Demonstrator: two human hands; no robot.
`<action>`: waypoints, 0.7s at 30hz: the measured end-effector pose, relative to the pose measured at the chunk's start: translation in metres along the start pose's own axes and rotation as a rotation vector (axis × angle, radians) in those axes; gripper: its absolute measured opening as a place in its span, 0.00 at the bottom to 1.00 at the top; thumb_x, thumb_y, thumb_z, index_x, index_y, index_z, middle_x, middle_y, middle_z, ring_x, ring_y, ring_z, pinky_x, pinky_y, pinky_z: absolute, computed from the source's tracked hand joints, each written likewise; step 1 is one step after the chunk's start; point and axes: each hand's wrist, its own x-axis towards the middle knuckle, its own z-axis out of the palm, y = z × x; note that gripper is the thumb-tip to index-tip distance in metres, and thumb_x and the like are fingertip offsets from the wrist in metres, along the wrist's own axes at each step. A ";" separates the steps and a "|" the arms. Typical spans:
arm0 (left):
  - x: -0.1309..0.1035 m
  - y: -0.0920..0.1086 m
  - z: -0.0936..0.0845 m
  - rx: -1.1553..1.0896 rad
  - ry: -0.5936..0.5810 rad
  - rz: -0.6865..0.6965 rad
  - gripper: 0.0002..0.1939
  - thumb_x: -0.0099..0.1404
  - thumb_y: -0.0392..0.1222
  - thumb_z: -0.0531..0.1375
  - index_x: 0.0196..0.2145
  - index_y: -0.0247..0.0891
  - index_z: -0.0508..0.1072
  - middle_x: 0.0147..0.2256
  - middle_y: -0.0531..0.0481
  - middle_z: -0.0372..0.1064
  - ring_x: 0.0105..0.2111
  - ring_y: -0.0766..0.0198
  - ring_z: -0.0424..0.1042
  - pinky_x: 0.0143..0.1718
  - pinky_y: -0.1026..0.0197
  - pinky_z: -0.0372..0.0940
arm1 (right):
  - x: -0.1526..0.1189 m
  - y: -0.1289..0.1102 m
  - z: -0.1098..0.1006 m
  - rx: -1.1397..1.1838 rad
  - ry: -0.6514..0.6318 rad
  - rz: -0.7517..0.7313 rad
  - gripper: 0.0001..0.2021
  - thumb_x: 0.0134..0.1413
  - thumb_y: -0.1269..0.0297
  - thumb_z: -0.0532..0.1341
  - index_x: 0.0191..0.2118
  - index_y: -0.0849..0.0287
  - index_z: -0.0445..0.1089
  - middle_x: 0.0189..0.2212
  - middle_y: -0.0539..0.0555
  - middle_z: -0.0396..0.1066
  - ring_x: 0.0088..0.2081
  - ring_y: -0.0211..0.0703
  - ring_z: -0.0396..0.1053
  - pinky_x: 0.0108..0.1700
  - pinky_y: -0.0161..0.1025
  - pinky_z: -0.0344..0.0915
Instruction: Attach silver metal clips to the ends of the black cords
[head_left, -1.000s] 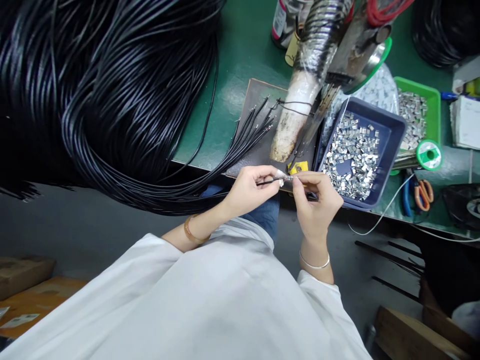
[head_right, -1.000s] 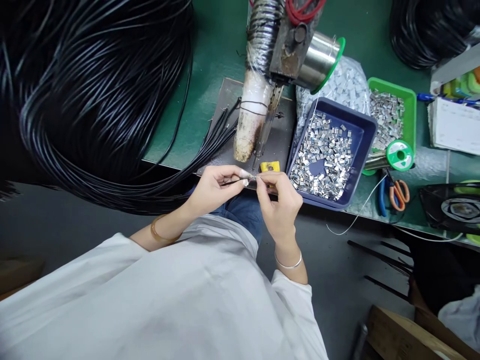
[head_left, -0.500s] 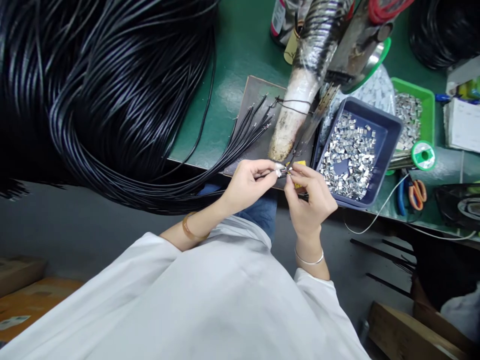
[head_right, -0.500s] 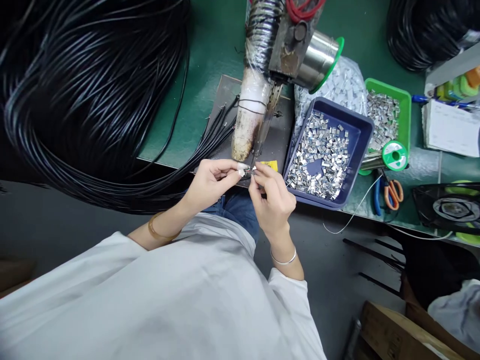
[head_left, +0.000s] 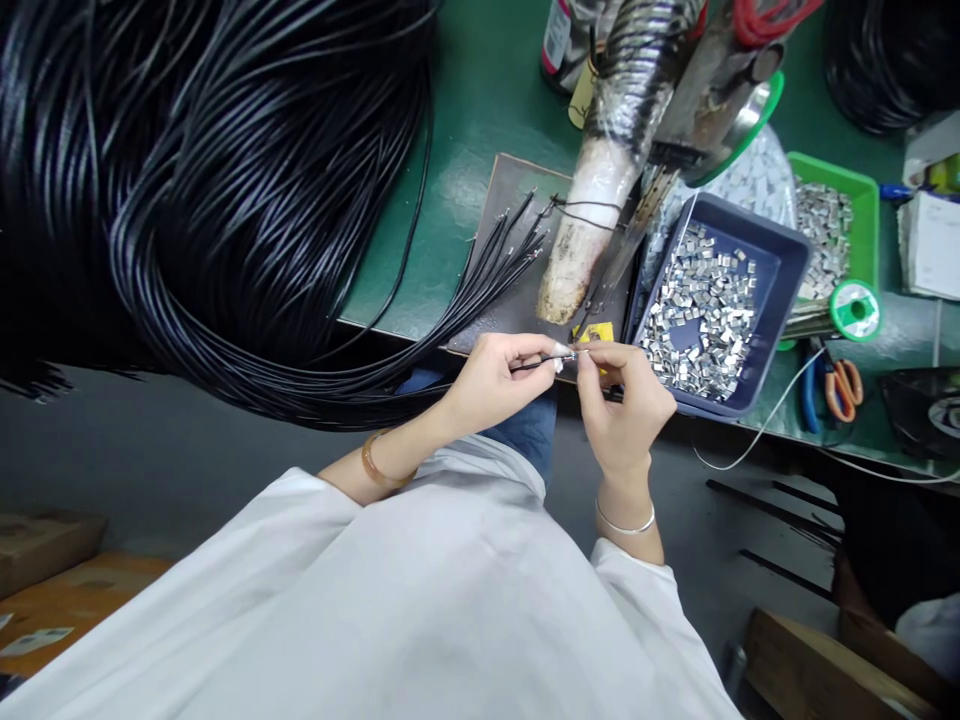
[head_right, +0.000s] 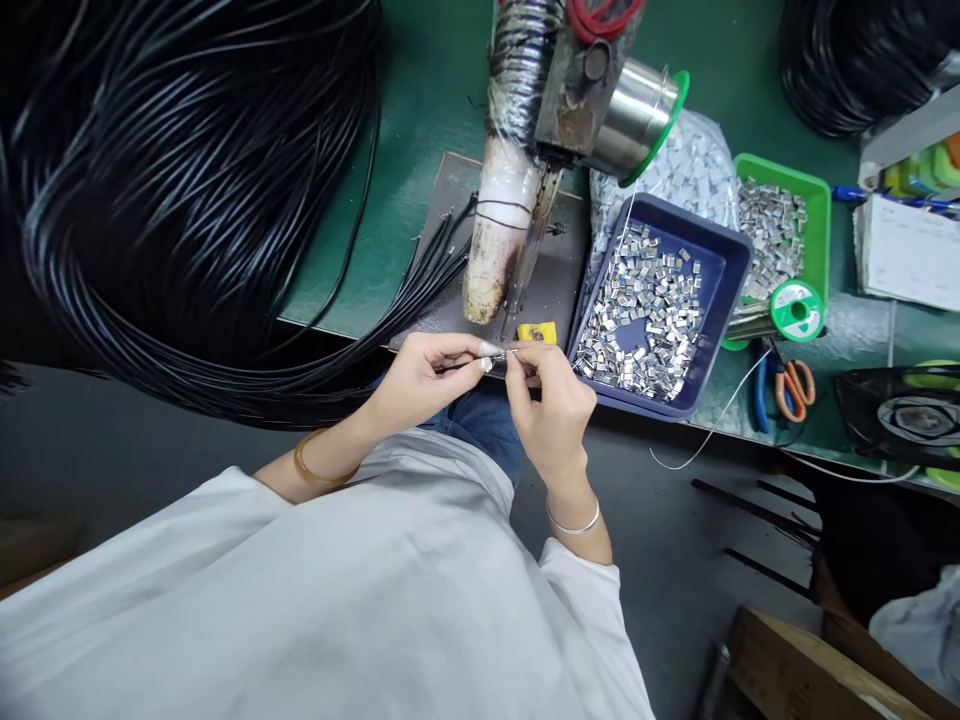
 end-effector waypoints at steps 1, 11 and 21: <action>-0.002 0.000 0.000 0.052 0.026 0.025 0.08 0.60 0.38 0.60 0.36 0.32 0.77 0.29 0.50 0.73 0.26 0.71 0.67 0.28 0.69 0.61 | 0.000 0.000 -0.001 0.034 -0.013 0.038 0.03 0.57 0.71 0.61 0.37 0.57 0.68 0.33 0.49 0.76 0.34 0.32 0.74 0.34 0.28 0.70; -0.004 0.004 -0.012 -0.229 -0.220 -0.077 0.13 0.64 0.46 0.60 0.35 0.31 0.76 0.18 0.55 0.64 0.18 0.74 0.58 0.23 0.68 0.57 | -0.013 0.000 -0.007 -0.104 0.115 -0.072 0.04 0.58 0.67 0.61 0.40 0.54 0.71 0.26 0.45 0.75 0.23 0.31 0.70 0.28 0.31 0.66; -0.015 -0.007 -0.001 0.129 0.000 0.235 0.13 0.64 0.38 0.57 0.43 0.32 0.80 0.26 0.49 0.72 0.20 0.73 0.61 0.23 0.68 0.58 | -0.014 -0.011 0.000 0.085 -0.094 0.209 0.04 0.60 0.64 0.59 0.35 0.57 0.67 0.20 0.42 0.63 0.18 0.27 0.58 0.22 0.28 0.56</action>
